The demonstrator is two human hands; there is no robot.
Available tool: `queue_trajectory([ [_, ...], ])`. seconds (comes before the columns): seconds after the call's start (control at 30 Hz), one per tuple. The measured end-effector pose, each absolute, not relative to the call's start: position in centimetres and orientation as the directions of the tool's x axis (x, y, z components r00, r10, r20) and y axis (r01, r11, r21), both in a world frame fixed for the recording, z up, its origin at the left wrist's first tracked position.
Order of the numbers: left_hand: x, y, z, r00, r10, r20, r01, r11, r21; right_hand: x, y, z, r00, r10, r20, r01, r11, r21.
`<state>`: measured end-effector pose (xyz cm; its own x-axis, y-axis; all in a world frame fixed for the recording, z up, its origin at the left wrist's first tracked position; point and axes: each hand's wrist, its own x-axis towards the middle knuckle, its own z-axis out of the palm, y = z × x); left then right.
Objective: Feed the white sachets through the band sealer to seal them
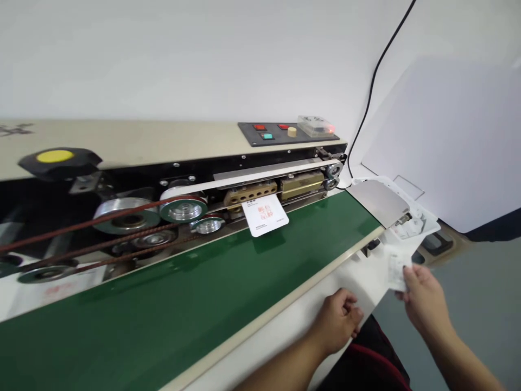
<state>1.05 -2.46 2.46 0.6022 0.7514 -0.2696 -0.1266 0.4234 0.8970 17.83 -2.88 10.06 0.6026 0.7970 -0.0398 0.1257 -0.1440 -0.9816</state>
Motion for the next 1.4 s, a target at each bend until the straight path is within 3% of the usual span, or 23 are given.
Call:
queue_trajectory([
  [0.17,1.0,-2.4,2.2,0.615,0.748,-0.250,-0.127,0.406,0.905,20.1,1.3,15.6,0.590,0.782,0.200,0.172,0.120,-0.978],
  [0.3,1.0,-2.3,2.3,0.600,0.747,-0.286,-0.110,0.431,0.896,19.3,4.3,17.6,0.493,0.840,0.228,0.186,0.155,-0.970],
  [0.63,1.6,-1.9,0.5,0.627,0.738,-0.251,-0.094,0.391,0.916,17.3,11.0,19.5,0.304,0.951,-0.061,0.121,-0.102,-0.987],
  [0.97,1.7,-1.5,-1.5,0.630,0.749,-0.208,-0.049,0.305,0.951,15.2,16.3,18.3,0.329,0.919,-0.217,0.179,-0.286,-0.941],
  [1.4,2.4,-1.8,-2.0,0.547,0.795,-0.261,0.042,0.285,0.957,12.8,16.2,19.5,0.200,0.931,-0.306,0.162,-0.339,-0.927],
])
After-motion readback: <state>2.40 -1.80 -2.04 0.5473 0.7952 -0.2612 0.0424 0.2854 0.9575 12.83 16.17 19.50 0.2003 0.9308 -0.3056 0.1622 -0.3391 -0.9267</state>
